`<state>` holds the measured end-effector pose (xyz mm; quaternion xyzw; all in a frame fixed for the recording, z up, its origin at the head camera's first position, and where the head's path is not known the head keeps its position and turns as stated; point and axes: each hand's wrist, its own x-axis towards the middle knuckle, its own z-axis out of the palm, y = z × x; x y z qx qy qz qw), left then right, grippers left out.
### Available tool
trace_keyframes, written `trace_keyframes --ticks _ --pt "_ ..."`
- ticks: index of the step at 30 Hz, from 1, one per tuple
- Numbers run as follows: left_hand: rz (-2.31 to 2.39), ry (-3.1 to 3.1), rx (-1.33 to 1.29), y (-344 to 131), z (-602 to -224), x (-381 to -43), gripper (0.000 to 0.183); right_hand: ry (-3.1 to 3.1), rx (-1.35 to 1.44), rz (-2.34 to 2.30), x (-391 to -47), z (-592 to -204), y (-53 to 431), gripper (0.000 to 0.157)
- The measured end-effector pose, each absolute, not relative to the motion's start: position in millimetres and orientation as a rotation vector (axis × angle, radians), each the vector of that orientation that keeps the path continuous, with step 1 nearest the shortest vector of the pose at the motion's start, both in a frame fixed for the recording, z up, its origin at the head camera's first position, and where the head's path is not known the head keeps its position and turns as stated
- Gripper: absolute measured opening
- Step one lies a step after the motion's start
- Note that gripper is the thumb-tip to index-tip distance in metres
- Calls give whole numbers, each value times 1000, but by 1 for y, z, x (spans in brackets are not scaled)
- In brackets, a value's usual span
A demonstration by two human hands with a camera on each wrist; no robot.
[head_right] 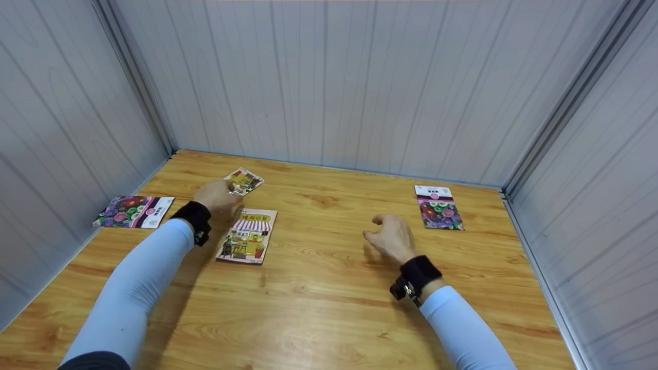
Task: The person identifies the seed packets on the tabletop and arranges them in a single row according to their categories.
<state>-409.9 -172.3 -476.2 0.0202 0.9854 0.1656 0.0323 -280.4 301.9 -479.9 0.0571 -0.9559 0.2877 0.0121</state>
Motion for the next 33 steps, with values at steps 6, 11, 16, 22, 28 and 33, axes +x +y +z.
trace_keyframes --ticks 6,11,16,22,28,33 --pt "604 3074 -105 -185 -484 -424 45 -2979 160 911 -279 -478 303 55" --pt "575 3037 -154 -188 -488 -432 85 -2970 144 884 -277 -479 304 53" --pt "543 3023 -93 -188 -491 -436 99 -2947 134 860 -278 -480 304 51" --pt "584 2969 -119 -188 -494 -438 101 -2943 165 889 -278 -481 304 50" --pt "605 2891 -307 -185 -499 -439 99 -2925 201 875 -276 -480 307 47" --pt "582 2895 -386 -181 -502 -442 95 -2923 192 861 -276 -483 307 44"
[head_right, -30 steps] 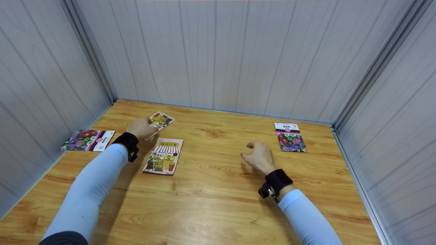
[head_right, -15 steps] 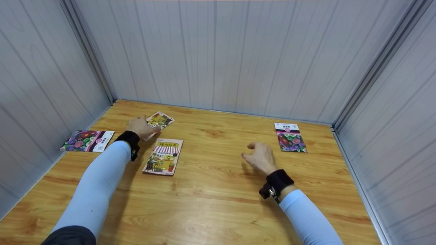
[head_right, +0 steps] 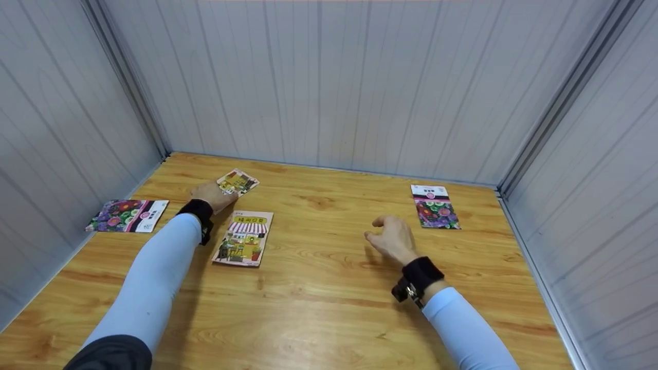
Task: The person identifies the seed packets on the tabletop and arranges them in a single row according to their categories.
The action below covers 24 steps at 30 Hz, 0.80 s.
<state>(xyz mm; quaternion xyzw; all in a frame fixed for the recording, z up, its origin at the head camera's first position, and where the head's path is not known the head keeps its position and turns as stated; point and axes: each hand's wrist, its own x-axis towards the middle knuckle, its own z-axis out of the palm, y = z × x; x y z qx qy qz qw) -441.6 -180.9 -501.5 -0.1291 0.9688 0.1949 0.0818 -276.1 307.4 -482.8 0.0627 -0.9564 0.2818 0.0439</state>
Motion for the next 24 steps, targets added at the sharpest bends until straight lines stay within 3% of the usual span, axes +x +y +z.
trace_keyframes --ticks 14,21,24 --pt "551 3084 -388 -191 -497 -438 100 -2926 179 843 -276 -484 301 44" --pt "633 3193 -388 -195 -492 -440 60 -2935 197 877 -276 -482 301 47" --pt "639 3213 -405 -194 -491 -440 51 -2944 198 873 -277 -481 303 48"
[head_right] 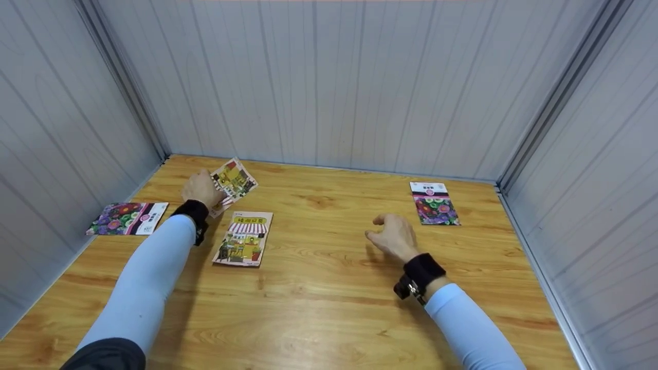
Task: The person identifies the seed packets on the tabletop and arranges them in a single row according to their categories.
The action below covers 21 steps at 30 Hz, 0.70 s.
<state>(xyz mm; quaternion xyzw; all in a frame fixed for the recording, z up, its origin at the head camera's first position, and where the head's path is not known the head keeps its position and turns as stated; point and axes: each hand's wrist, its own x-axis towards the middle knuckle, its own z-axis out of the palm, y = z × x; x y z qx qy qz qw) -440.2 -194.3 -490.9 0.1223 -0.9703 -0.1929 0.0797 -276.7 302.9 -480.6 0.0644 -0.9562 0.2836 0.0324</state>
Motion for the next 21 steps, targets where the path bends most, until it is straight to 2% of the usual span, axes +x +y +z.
trace_keyframes --ticks 9,21 --pt "-543 -2881 221 -201 -483 -438 33 -2925 229 882 -277 -481 304 45" --pt "-521 -2805 119 -208 -475 -434 30 -2929 220 907 -275 -479 302 45"
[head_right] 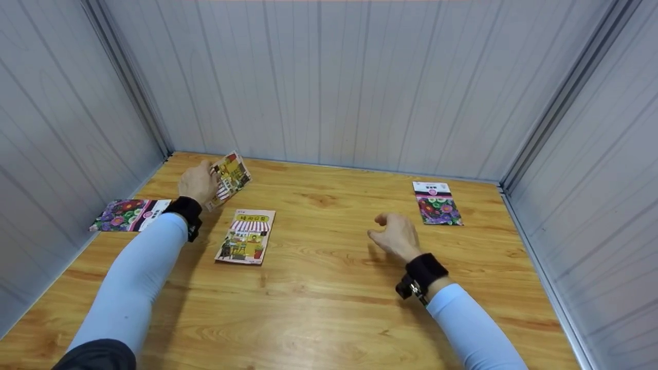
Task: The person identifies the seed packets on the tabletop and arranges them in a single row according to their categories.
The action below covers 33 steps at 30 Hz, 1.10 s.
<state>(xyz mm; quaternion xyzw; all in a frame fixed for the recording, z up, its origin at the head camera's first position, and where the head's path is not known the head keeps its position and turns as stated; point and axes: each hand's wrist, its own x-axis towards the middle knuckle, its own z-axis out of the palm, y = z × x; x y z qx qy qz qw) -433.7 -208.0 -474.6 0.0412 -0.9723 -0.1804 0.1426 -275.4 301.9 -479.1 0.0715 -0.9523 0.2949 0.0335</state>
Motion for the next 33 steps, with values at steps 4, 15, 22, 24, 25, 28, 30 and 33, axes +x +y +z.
trace_keyframes --ticks 4,15,22,24,25,28,30,33 --pt "-522 -2794 72 -207 -470 -432 28 -2929 221 897 -276 -478 301 45" --pt "-466 -2763 -61 -199 -456 -433 22 -2914 227 902 -275 -474 302 52" --pt "-439 -2753 -119 -188 -453 -432 22 -2901 203 899 -275 -474 302 54" --pt "-421 -2758 -137 -185 -452 -430 22 -2897 195 898 -275 -474 301 54" --pt "-418 -2758 -147 -183 -451 -429 22 -2895 193 894 -275 -474 301 54" --pt "-413 -2746 -183 -178 -449 -425 22 -2885 185 881 -277 -474 301 54" --pt "-420 -2731 -210 -175 -447 -423 21 -2882 186 875 -277 -474 300 53" --pt "-430 -2711 -235 -169 -445 -421 21 -2885 190 873 -277 -475 298 53"
